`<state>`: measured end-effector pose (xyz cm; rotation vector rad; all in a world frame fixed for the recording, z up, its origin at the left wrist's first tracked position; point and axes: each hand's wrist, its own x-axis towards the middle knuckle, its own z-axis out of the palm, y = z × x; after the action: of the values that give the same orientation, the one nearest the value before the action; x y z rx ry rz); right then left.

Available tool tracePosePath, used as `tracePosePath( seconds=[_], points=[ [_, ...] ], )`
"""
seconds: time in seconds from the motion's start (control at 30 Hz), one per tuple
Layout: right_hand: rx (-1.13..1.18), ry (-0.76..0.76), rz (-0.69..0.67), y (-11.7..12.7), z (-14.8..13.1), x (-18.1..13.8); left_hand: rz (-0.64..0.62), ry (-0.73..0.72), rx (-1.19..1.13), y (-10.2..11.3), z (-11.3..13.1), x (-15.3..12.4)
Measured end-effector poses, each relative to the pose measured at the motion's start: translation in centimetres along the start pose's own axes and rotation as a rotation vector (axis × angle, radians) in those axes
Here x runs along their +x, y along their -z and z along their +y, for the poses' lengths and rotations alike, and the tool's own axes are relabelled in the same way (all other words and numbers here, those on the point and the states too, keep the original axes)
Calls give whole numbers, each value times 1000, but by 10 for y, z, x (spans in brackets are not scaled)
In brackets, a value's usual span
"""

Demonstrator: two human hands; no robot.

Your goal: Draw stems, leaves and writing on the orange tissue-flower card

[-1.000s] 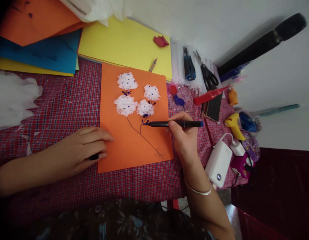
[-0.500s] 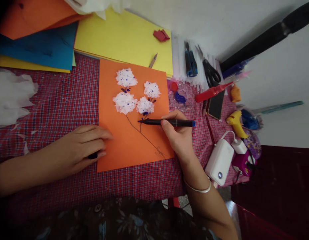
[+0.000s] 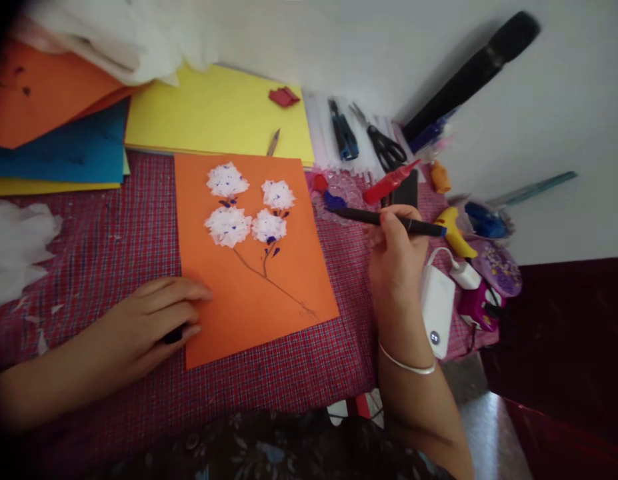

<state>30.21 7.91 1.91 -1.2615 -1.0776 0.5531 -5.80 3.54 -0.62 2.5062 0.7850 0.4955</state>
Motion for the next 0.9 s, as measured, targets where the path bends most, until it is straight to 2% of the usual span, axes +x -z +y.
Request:
tracePosePath(
  seconds=[0.1,0.17,0.4,0.77,0.9],
  points=[
    [-65,47,136,20,16,17,4,-10,5,0,-2,0],
    [-76,18,150,26,24,23,5,-17,16,-1,-4,-1],
    [-70,-102,38,13,32,19,3,-21,62,2,-4,0],
    [-101,-99,-41,0,39,22,-28,-10,41,2,-3,1],
    [-129,-67,-1,1,38,20,-12,-5,29,2,-3,0]
  ],
)
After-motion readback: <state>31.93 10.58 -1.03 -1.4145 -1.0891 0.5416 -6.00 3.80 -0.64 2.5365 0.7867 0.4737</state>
